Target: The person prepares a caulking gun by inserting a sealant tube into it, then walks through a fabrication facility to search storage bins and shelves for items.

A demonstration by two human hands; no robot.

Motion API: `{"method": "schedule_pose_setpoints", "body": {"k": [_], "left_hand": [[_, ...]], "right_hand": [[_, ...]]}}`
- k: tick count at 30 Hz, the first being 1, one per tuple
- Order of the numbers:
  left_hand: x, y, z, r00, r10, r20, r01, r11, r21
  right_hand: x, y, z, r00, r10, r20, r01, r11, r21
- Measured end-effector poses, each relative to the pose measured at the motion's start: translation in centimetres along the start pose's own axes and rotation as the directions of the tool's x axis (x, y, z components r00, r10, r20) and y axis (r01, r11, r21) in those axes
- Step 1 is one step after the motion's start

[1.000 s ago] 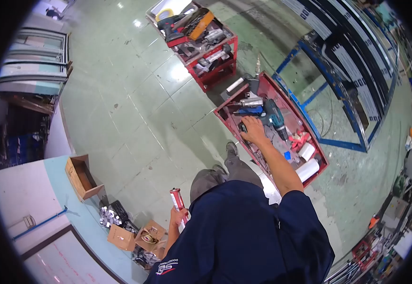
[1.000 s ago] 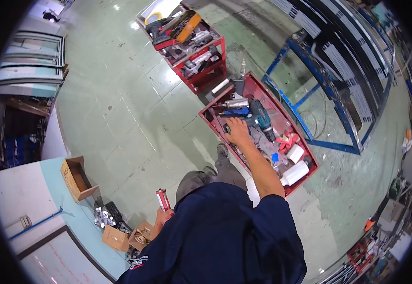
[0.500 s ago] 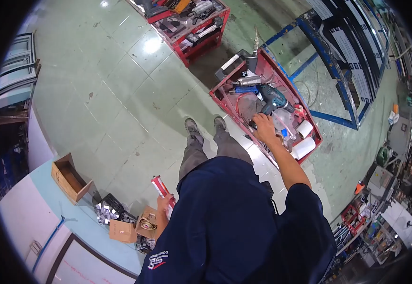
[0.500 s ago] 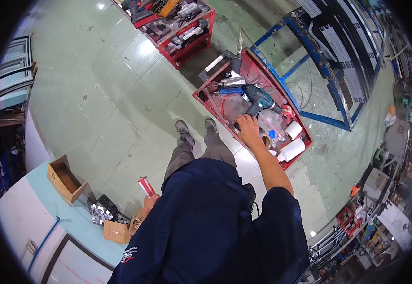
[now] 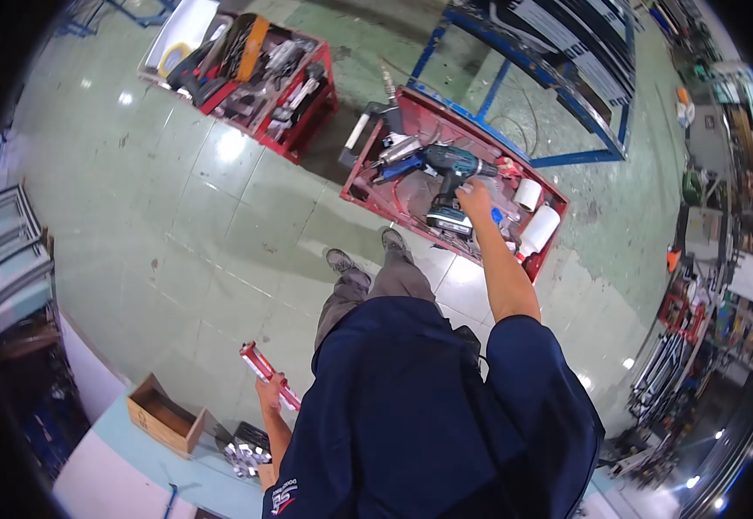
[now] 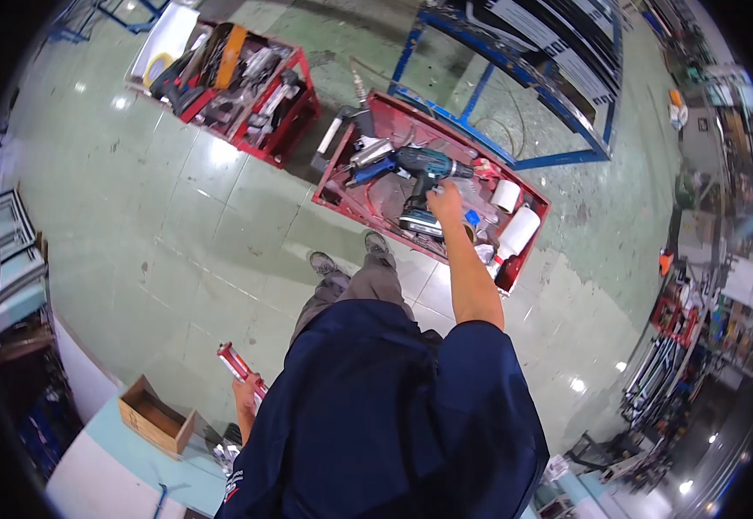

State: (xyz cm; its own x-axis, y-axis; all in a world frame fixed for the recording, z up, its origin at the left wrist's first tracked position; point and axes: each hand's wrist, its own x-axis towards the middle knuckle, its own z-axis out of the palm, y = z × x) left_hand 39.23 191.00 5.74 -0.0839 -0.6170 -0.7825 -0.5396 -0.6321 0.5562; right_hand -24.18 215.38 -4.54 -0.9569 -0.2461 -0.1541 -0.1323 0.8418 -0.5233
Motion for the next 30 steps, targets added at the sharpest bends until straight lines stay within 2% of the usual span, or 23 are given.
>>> {"method": "schedule_pose_setpoints", "body": {"k": [3,5,6,7,9,11,13,14,16,17,19,22,25,26,27,28,30], "left_hand": [[-1.2,0.1,1.5,0.998,-0.047,0.028,0.045,0.997,0.065],[-3.3,1.3,3.9,0.997,-0.072,0.026,0.068,0.986,0.152],[-3.3,0.5,4.4,0.997,-0.039,0.073,0.028,0.989,0.146],[-3.0,-0.3,5.1,0.994,-0.073,0.08,0.055,0.978,0.2],[-3.7,-0.2,7.2,0.986,-0.143,0.082,0.112,0.945,0.306],[-4.2,0.1,9.4,0.991,-0.088,0.103,0.048,0.938,0.343],[-3.5,-0.9,10.9,0.995,-0.047,0.093,0.001,0.897,0.443],[-3.5,-1.2,11.5,0.985,-0.06,0.164,0.007,0.953,0.301],[-6.5,2.9,15.5,0.991,-0.029,0.13,-0.014,0.947,0.32],[-8.3,5.1,17.5,0.993,-0.015,0.114,-0.024,0.944,0.33],[-10.0,6.8,19.7,0.995,0.015,0.099,-0.045,0.952,0.302],[-10.2,6.4,20.3,0.995,-0.002,0.096,-0.028,0.951,0.308],[-10.7,6.1,20.5,0.995,-0.013,0.094,-0.019,0.942,0.334],[-9.9,4.7,19.8,0.995,0.001,0.096,-0.029,0.955,0.296],[-9.4,3.9,19.3,0.994,0.012,0.109,-0.044,0.954,0.296],[-9.0,2.9,18.7,0.992,0.022,0.121,-0.057,0.954,0.293],[-8.7,0.3,18.3,0.985,0.032,0.169,-0.073,0.968,0.24]], "right_hand": [[-2.2,6.3,-3.5,0.973,0.152,-0.172,-0.154,0.988,0.001],[-3.1,10.9,-6.3,0.925,0.236,-0.298,-0.231,0.971,0.053],[-3.4,12.9,-7.6,0.894,0.288,-0.343,-0.28,0.957,0.075],[-3.6,14.9,-8.9,0.859,0.338,-0.384,-0.327,0.94,0.097],[-3.5,18.4,-11.8,0.848,0.345,-0.401,-0.334,0.937,0.101],[-2.8,20.4,-13.7,0.836,0.275,-0.475,-0.298,0.954,0.028],[-1.9,22.9,-14.4,0.851,0.404,-0.337,-0.402,0.912,0.077],[-1.9,23.6,-14.2,0.819,0.536,-0.206,-0.495,0.841,0.219],[-1.3,23.1,-14.5,0.708,0.698,0.103,-0.663,0.608,0.436],[-1.0,24.0,-14.2,0.718,0.652,0.245,-0.68,0.579,0.45],[-1.1,22.1,-13.9,0.762,0.593,0.259,-0.64,0.631,0.438],[-0.9,23.1,-11.6,0.797,0.57,0.202,-0.6,0.702,0.384],[-2.2,20.1,-14.7,0.8,0.579,0.157,-0.572,0.656,0.493],[-1.8,23.8,-12.7,0.818,0.563,0.12,-0.531,0.656,0.537],[-1.7,23.5,-13.3,0.833,0.548,0.081,-0.487,0.656,0.576],[-2.4,23.3,-14.2,0.799,0.599,0.05,-0.504,0.622,0.599],[-2.8,25.2,-13.3,0.842,0.52,-0.14,-0.399,0.777,0.486]]}}
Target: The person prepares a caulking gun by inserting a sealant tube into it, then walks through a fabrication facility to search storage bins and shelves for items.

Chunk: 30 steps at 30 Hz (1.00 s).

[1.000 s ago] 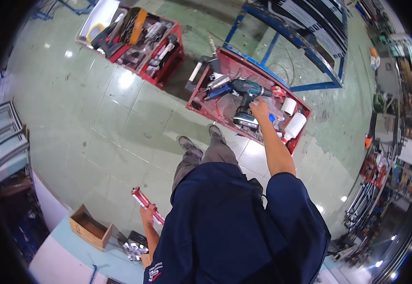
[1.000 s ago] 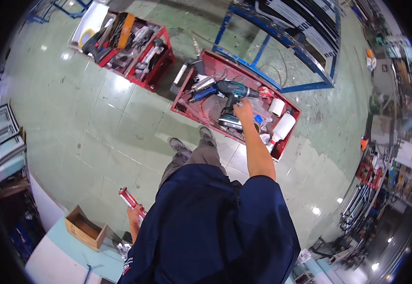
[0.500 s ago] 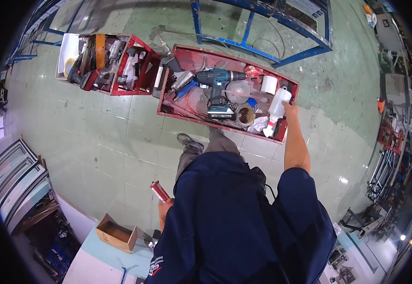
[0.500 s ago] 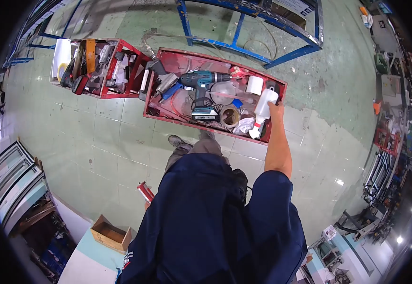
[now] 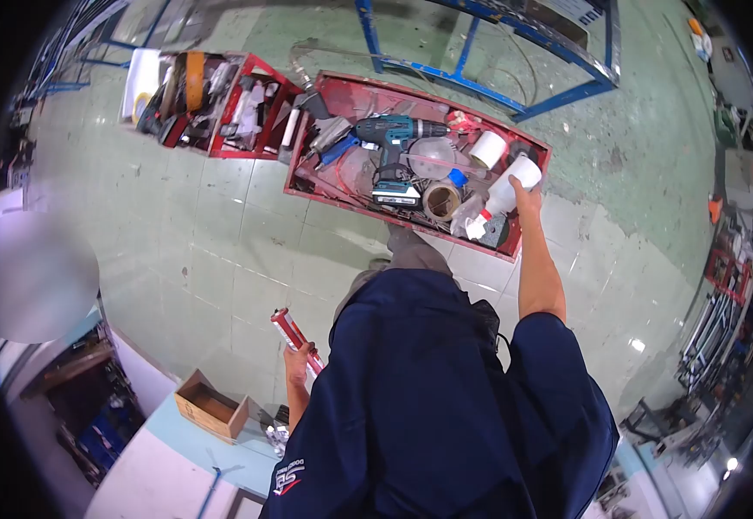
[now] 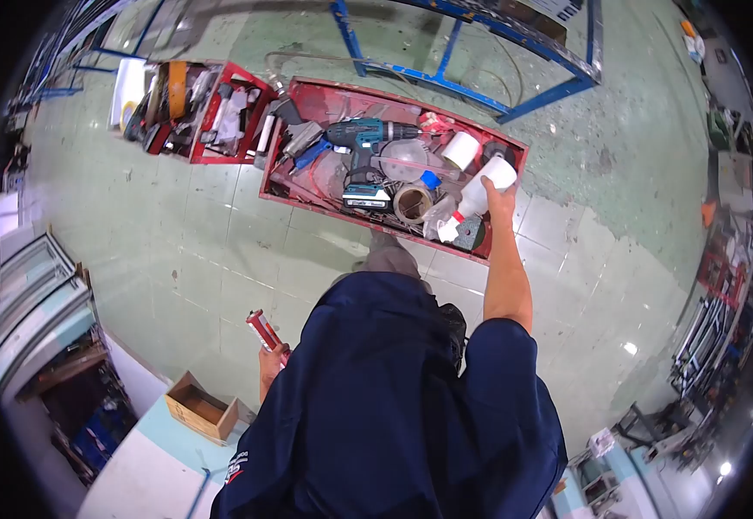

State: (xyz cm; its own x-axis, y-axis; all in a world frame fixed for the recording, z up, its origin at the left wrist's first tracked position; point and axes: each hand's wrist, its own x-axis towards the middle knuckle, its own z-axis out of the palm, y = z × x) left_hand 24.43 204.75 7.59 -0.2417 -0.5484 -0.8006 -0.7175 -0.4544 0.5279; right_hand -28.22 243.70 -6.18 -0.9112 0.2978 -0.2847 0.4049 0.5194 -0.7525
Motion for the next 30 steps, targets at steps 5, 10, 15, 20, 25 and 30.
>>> {"method": "schedule_pose_setpoints", "body": {"k": [5,10,15,20,25,30], "left_hand": [[-0.3,-9.0,-0.9,0.985,0.165,-0.044,-0.164,0.986,0.021],[-5.0,-14.8,3.5,0.966,0.107,-0.234,-0.131,0.988,-0.087],[-11.2,-26.2,10.7,0.94,-0.099,-0.325,-0.01,0.947,-0.32],[-20.3,-35.4,20.5,0.82,-0.371,-0.436,0.092,0.837,-0.539],[-24.6,-42.1,30.0,0.705,-0.588,-0.396,0.219,0.712,-0.667],[-28.5,-40.4,36.4,0.585,-0.747,-0.316,0.186,0.502,-0.844]], "right_hand": [[-1.6,0.1,-2.6,0.889,0.031,0.457,-0.19,0.933,0.306],[0.6,1.6,-2.1,0.895,-0.418,0.156,0.445,0.86,-0.251],[-2.3,-3.0,1.2,0.624,-0.615,0.481,0.703,0.711,-0.003],[-11.1,-5.5,8.7,0.387,-0.468,0.795,0.398,0.862,0.313],[-20.6,-4.2,12.9,0.037,-0.236,0.971,0.422,0.885,0.199],[-25.2,-1.2,16.6,-0.181,0.319,0.93,0.564,0.809,-0.167]]}}
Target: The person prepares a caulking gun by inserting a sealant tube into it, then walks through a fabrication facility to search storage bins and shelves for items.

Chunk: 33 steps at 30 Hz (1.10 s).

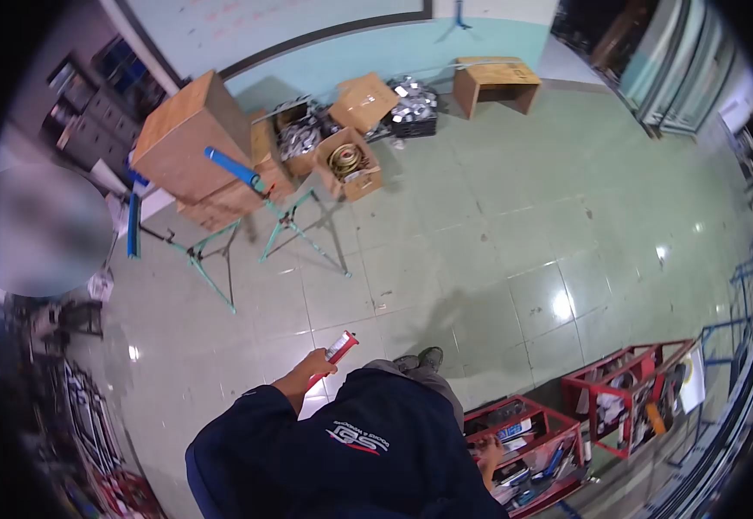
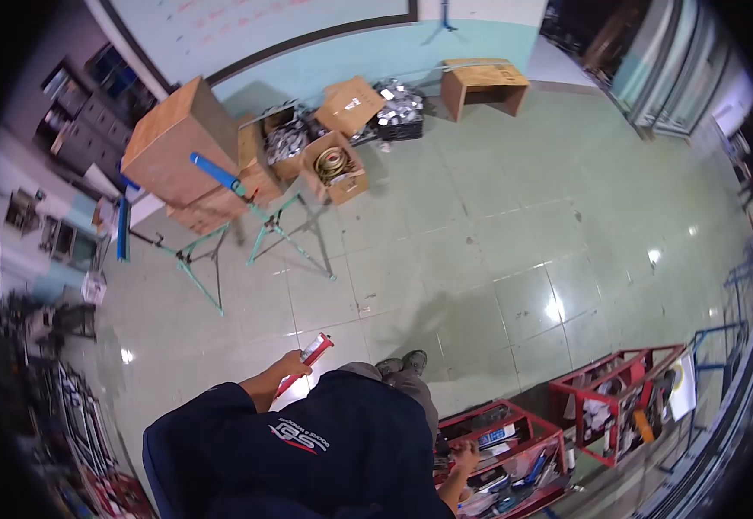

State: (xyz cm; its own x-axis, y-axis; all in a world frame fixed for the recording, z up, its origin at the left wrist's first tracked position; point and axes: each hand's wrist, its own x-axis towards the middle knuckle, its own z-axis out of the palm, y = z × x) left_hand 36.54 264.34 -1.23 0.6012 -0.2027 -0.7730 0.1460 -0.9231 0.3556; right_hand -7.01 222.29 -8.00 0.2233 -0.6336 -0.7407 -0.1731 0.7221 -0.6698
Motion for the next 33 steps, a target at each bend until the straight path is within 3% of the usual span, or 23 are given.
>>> {"method": "schedule_pose_setpoints", "body": {"k": [2,5,6,9,13,16,17,19,21,22,26,27,29,31,32,33], "left_hand": [[-0.8,-0.1,1.4,0.998,-0.037,-0.043,0.031,0.99,-0.139],[-2.0,-0.9,3.9,0.992,-0.129,-0.002,0.115,0.896,-0.429],[-2.5,-0.6,4.7,0.993,-0.118,-0.009,0.097,0.858,-0.504],[-3.3,1.9,6.4,0.98,-0.193,0.052,0.178,0.724,-0.666],[-3.7,3.6,7.6,0.968,-0.251,0.013,0.189,0.693,-0.696],[-3.5,4.4,7.9,0.959,-0.277,-0.056,0.156,0.684,-0.713],[-3.7,4.9,7.5,0.967,-0.245,-0.075,0.109,0.658,-0.745],[-2.9,4.5,7.7,0.953,-0.298,-0.057,0.178,0.703,-0.689],[-2.5,3.5,7.7,0.98,-0.18,-0.085,0.051,0.64,-0.767],[-3.7,6.7,5.5,0.97,-0.229,-0.081,0.117,0.734,-0.669],[-4.4,11.3,1.0,0.97,-0.241,-0.025,0.17,0.749,-0.64],[-3.8,11.9,0.2,0.964,-0.265,-0.012,0.198,0.749,-0.633],[-1.5,12.1,-1.1,0.961,-0.276,-0.01,0.218,0.783,-0.582],[1.9,11.8,-2.5,0.98,-0.198,-0.007,0.162,0.823,-0.545],[6.0,7.2,-1.0,0.884,0.426,-0.19,-0.463,0.851,-0.249],[7.2,10.4,-2.2,0.961,0.229,-0.154,-0.273,0.876,-0.398]], "right_hand": [[2.5,-0.2,1.0,0.985,0.169,0.019,-0.163,0.971,-0.175],[-0.1,-6.7,5.5,0.961,0.273,0.032,-0.224,0.844,-0.488],[0.4,-7.8,6.0,0.955,0.295,0.018,-0.248,0.833,-0.495],[3.5,-11.5,6.8,0.975,0.2,0.097,-0.097,0.776,-0.624],[12.5,-12.9,5.9,0.967,0.228,0.112,-0.142,0.851,-0.506],[16.7,-16.6,8.9,0.973,0.185,0.139,-0.074,0.818,-0.57],[17.2,-17.7,10.2,0.976,0.15,0.156,-0.033,0.815,-0.578],[17.9,-20.4,13.3,0.978,0.131,0.165,0.001,0.78,-0.625],[17.9,-21.7,16.8,0.977,0.069,0.201,0.074,0.778,-0.624],[17.3,-22.5,18.3,0.975,0.041,0.219,0.1,0.797,-0.596],[12.7,-24.8,22.7,0.942,0.04,0.334,0.175,0.79,-0.588],[14.3,-23.3,22.4,0.933,-0.007,0.36,0.266,0.686,-0.677],[15.4,-21.4,20.7,0.959,-0.036,0.282,0.23,0.68,-0.696],[18.5,-18.3,16.6,0.791,-0.252,0.558,0.601,0.142,-0.787],[19.0,-18.0,15.8,0.963,-0.164,0.215,0.269,0.493,-0.827],[19.3,-18.3,15.0,0.993,0.055,-0.105,-0.112,0.742,-0.661]]}}
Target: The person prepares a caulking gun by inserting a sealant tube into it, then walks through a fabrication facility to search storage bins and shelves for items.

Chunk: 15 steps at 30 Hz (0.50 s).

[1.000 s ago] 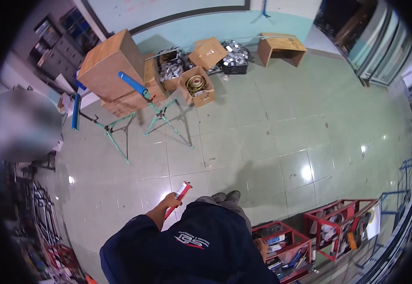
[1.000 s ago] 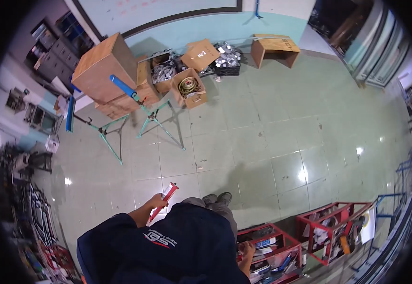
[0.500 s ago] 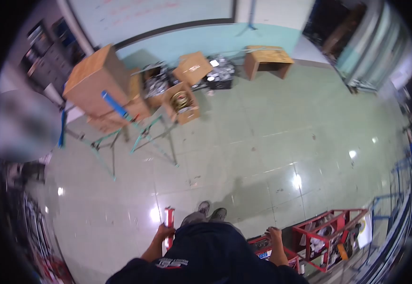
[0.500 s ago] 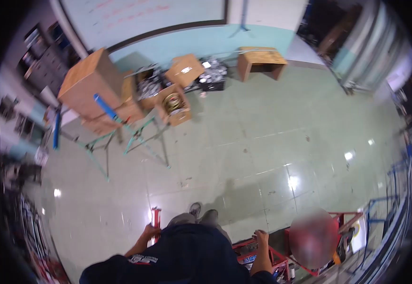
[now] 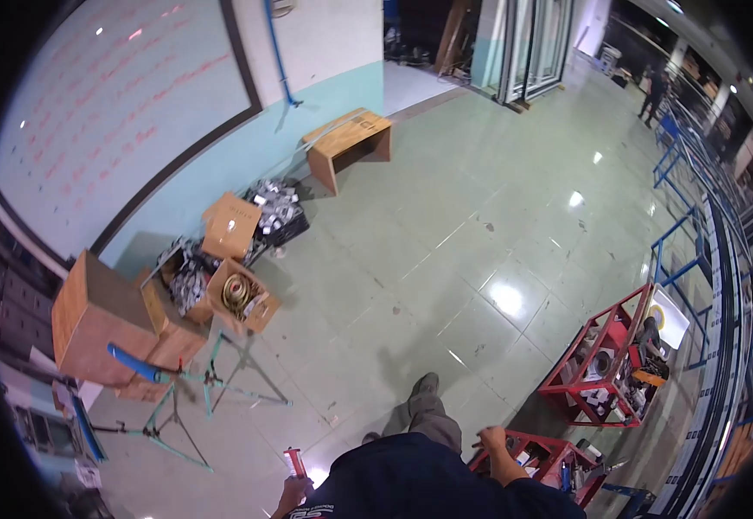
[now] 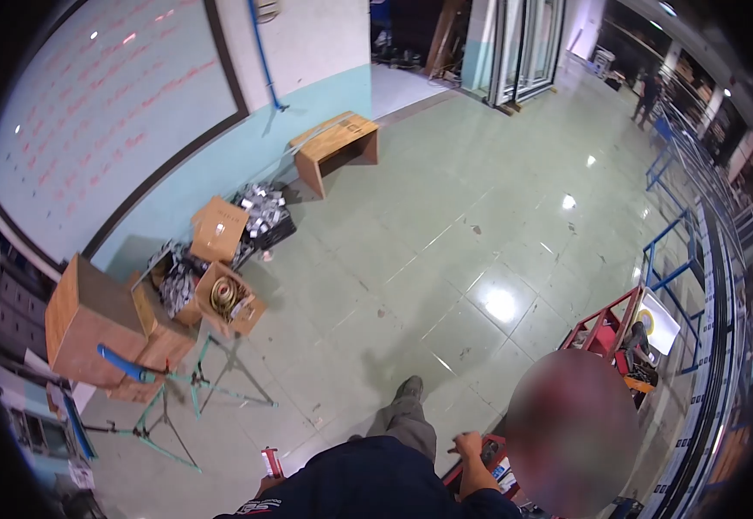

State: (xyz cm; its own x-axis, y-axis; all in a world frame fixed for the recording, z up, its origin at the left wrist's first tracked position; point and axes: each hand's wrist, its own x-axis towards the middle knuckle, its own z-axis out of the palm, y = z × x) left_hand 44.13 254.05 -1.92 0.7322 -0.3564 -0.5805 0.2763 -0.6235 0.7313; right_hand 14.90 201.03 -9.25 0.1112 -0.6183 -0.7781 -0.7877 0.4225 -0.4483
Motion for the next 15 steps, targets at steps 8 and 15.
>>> {"method": "schedule_pose_setpoints", "body": {"k": [8,15], "left_hand": [[18.5,15.1,8.2,0.967,-0.249,-0.052,0.243,0.965,-0.095],[30.5,35.6,18.1,0.995,-0.084,0.052,0.09,0.988,-0.125]], "right_hand": [[13.4,1.2,-9.4,0.934,-0.197,-0.297,0.102,0.946,-0.307],[22.4,-22.7,-17.5,0.961,-0.129,-0.246,0.203,0.93,0.306]]}}
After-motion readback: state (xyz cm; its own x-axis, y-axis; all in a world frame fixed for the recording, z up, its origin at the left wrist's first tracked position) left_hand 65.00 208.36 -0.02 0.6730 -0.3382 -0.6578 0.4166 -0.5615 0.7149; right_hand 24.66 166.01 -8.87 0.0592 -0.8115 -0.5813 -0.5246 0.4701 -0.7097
